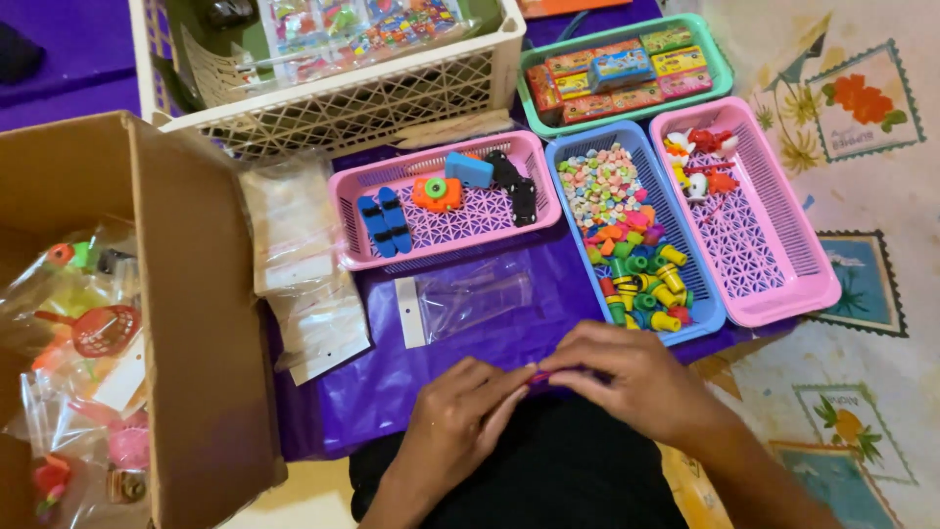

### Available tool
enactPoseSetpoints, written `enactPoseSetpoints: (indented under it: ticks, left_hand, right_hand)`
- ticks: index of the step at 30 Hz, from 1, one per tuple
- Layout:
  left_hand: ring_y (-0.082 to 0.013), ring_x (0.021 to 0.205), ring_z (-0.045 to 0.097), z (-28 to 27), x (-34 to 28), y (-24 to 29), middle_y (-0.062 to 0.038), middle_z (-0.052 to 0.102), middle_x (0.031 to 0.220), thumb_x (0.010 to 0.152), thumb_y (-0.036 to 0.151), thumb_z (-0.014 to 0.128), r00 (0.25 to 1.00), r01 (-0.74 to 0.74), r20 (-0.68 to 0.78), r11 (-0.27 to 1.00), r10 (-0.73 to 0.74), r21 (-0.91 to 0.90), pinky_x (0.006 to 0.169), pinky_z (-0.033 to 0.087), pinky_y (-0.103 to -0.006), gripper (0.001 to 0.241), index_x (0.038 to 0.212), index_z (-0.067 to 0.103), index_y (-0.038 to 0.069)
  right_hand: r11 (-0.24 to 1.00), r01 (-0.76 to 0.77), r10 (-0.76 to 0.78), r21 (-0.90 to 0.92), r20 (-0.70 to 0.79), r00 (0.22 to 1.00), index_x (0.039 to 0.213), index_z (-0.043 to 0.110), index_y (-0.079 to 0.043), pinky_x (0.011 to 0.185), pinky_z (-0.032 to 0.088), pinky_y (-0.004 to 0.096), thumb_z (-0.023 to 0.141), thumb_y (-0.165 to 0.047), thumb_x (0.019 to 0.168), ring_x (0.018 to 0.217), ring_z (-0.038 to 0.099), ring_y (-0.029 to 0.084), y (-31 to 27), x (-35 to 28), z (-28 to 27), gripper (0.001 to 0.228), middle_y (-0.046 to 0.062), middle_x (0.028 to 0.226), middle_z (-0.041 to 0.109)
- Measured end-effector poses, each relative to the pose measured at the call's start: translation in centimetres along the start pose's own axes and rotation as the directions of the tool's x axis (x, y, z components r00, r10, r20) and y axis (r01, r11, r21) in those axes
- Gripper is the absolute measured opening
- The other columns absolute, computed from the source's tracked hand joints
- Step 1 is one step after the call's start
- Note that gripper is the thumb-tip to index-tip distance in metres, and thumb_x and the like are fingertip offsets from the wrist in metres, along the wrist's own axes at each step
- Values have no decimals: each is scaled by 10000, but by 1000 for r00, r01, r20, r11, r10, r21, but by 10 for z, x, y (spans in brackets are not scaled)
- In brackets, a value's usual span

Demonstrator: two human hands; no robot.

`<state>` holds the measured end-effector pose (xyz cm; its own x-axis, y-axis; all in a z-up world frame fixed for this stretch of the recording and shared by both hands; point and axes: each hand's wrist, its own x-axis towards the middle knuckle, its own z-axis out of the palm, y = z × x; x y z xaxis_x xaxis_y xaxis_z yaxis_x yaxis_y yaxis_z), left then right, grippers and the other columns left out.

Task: The person is picking up individual toy whistles from a tray and placing them into small plastic bags.

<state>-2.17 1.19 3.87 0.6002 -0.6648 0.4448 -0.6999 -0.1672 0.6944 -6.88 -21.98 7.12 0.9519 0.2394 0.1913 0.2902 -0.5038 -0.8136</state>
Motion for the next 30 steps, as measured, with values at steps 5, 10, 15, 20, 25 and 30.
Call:
enactPoseSetpoints:
  ticks: [5,10,15,20,25,30]
  left_hand:
    - [-242,746,578,6,-6,-21,-87,661,867,934,20,749,999,44,-20,992,-41,121,636,488,-363,341,1271,698,49]
    - [-239,760,663,13,-9,-36,-87,684,885,941,52,737,993,117,-35,981,-112,155,656,543,-380,313,1252,705,59]
    - [-235,848,702,8,-7,-32,-96,690,967,947,89,753,985,123,-136,982,-103,143,736,589,-357,278,1217,704,46]
    - [-236,783,665,11,-15,-40,-81,683,942,942,72,762,989,108,-127,959,-76,262,604,541,-377,274,1212,722,75]
    - [-229,744,626,15,-20,-41,-53,674,918,948,105,753,989,133,-107,948,-106,289,542,472,-385,250,1197,735,122]
    - [-214,697,537,19,-17,-41,-47,597,845,912,151,806,976,194,-169,903,-138,384,466,413,-357,229,1137,776,123]
  right_hand:
    - [988,29,-15,-151,94,995,1060,744,-83,792,538,321,741,-103,912,906,693,194,39,6,25,149,52,989,689]
    - [985,-42,64,-167,131,989,1043,737,-107,822,527,329,733,-124,917,946,693,199,45,17,23,127,36,1007,690]
    - [970,-199,209,-139,64,976,1012,734,-113,755,551,313,760,-170,894,881,734,165,33,23,16,133,14,958,760]
    - [971,-181,193,-157,60,979,1003,724,-103,728,546,312,760,-156,900,843,726,171,40,21,25,121,26,955,739]
    - [951,-228,261,-211,141,955,1065,703,-93,775,547,359,721,-162,926,916,715,213,47,20,31,157,51,1017,710]
    - [917,-138,182,-374,86,980,1040,620,-91,735,517,424,625,-148,1001,926,635,274,61,12,44,69,81,1013,600]
